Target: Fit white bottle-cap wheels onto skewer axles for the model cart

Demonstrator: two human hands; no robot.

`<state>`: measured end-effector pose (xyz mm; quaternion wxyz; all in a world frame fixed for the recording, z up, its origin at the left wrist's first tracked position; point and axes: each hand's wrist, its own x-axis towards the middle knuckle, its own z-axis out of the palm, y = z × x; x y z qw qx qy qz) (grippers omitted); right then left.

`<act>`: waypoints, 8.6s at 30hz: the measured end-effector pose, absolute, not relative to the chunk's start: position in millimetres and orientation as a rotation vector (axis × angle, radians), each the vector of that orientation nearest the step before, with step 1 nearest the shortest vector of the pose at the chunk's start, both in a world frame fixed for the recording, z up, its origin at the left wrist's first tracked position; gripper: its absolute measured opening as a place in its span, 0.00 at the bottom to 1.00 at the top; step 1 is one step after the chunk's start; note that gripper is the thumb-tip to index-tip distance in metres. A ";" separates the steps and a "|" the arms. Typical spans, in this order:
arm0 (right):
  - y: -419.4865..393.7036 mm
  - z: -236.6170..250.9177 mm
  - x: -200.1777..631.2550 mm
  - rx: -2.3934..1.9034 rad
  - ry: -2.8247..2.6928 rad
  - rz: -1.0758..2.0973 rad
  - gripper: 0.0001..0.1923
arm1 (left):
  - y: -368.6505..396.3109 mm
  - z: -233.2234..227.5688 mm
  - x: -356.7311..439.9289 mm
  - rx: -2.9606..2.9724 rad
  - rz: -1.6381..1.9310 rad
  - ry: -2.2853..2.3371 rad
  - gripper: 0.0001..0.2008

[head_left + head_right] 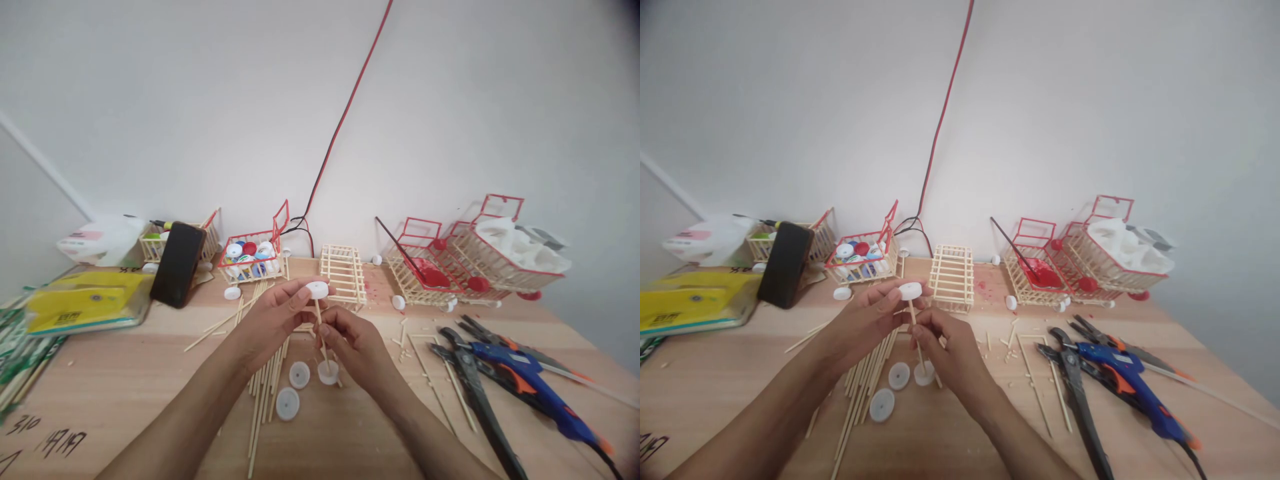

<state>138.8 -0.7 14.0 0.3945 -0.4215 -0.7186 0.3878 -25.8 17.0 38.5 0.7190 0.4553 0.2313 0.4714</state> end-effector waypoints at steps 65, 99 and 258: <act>-0.3 18.2 140.3 -1.170 -1.918 0.814 0.10 | 10.8 49.2 -26.0 1.977 1.513 1.223 0.05; -3.0 15.9 140.4 -1.137 -1.954 0.823 0.11 | 18.0 42.5 -33.6 1.522 1.306 0.804 0.19; -2.1 10.6 140.0 -0.834 -0.959 2.024 0.16 | 21.6 3.6 -35.2 2.767 1.605 0.920 0.15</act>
